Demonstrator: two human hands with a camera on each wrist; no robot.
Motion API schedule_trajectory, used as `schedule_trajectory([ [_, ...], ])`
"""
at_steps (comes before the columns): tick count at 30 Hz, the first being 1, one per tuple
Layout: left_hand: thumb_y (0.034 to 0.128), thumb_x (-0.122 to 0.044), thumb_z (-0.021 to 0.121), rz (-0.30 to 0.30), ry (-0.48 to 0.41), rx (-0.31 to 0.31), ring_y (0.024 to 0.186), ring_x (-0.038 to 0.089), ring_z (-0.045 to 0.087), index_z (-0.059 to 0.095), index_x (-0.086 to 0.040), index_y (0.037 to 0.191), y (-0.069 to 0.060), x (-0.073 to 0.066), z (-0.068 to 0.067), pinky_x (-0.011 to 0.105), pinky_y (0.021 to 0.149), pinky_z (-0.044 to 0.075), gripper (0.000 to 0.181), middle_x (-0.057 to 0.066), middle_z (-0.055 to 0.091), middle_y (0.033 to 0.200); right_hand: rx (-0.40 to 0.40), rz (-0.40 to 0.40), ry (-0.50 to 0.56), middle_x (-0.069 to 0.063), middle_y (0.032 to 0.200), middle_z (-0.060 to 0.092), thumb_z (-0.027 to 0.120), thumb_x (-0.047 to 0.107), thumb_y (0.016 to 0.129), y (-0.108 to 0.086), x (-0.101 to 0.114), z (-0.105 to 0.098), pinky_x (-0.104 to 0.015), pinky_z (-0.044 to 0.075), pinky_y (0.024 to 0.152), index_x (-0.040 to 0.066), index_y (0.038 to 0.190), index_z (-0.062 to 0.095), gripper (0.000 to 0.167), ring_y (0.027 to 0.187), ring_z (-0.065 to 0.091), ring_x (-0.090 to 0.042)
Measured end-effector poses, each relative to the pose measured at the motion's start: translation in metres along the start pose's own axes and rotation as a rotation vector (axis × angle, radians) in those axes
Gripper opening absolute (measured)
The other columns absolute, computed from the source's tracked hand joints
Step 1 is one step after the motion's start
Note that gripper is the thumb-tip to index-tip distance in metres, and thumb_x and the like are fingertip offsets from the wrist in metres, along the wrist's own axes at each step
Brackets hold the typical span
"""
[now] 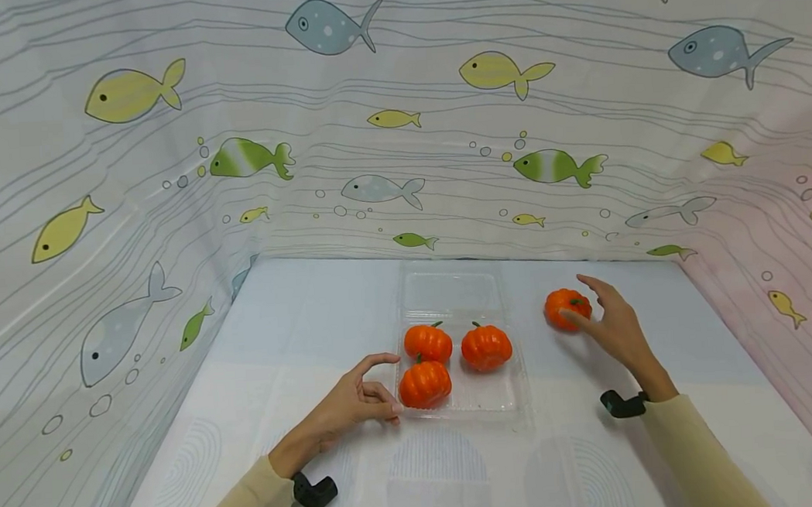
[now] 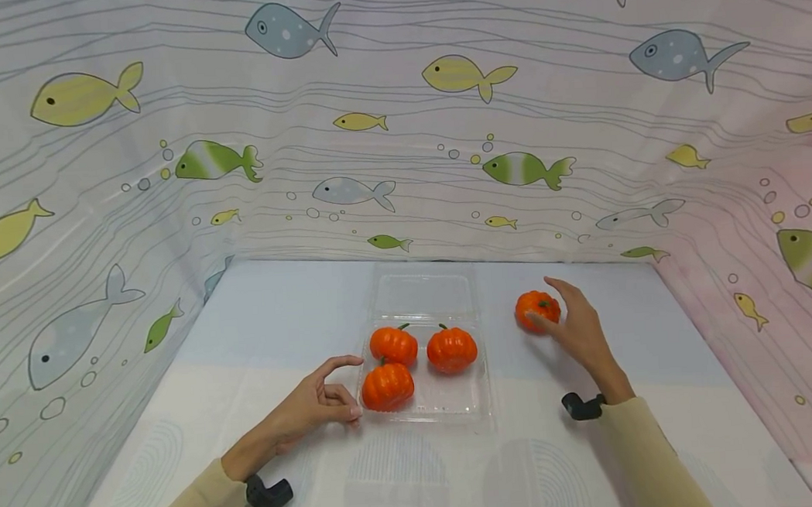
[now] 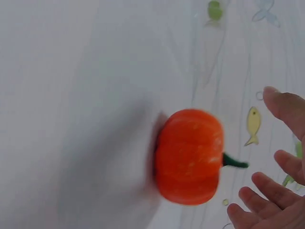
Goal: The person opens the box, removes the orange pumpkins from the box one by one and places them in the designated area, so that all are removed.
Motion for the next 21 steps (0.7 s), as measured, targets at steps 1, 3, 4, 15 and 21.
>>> schedule_trajectory([
  [1,0.0881,-0.007,0.082,-0.001,0.000,0.002,0.086,0.035,0.074,0.034,-0.014,0.156,0.000,0.000,0.000,0.039,0.082,0.058,0.083,0.017,0.073,0.093,-0.007,-0.012,-0.004,-0.028,0.155,0.039,0.079,0.034,0.093,0.000,0.005,-0.001,-0.069,0.042,0.101,0.005,0.155,0.042,0.077,0.129,0.046,-0.054],
  [3,0.0884,-0.007,0.082,0.001,0.000,0.007,0.086,0.035,0.075,0.033,-0.014,0.156,0.000,0.000,0.000,0.039,0.082,0.058,0.083,0.017,0.073,0.093,-0.022,-0.040,0.002,-0.028,0.154,0.042,0.081,0.027,0.092,0.000,0.017,-0.004,-0.069,0.042,0.102,0.005,0.153,0.044,0.075,0.128,0.048,-0.053],
  [4,0.0884,-0.007,0.082,0.002,0.001,0.008,0.086,0.035,0.075,0.033,-0.014,0.156,0.000,0.000,0.000,0.039,0.082,0.058,0.083,0.017,0.073,0.093,-0.029,-0.053,0.004,-0.027,0.153,0.043,0.082,0.024,0.091,0.000,0.023,-0.005,-0.068,0.042,0.102,0.005,0.153,0.045,0.074,0.128,0.048,-0.052],
  [15,0.0888,-0.007,0.081,0.001,0.001,0.002,0.086,0.035,0.074,0.034,-0.016,0.155,0.000,0.002,-0.001,0.039,0.081,0.058,0.082,0.018,0.073,0.094,-0.042,-0.148,0.081,-0.019,0.147,0.051,0.081,0.021,0.092,-0.009,0.079,0.004,-0.064,0.049,0.098,0.009,0.149,0.051,0.066,0.125,0.055,-0.047],
  [21,0.0891,-0.007,0.081,0.008,0.002,0.005,0.085,0.034,0.074,0.034,-0.015,0.156,0.000,0.002,-0.001,0.039,0.082,0.058,0.082,0.018,0.073,0.094,-0.015,-0.236,0.082,-0.016,0.142,0.056,0.084,0.016,0.088,-0.018,0.109,0.017,-0.058,0.052,0.096,0.008,0.147,0.054,0.067,0.124,0.057,-0.038],
])
Point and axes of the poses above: each hand's wrist, its own y-axis towards the middle knuckle, its own z-axis out of the palm, x = y × z, the point moved 9 cm from there along y, towards the middle knuckle
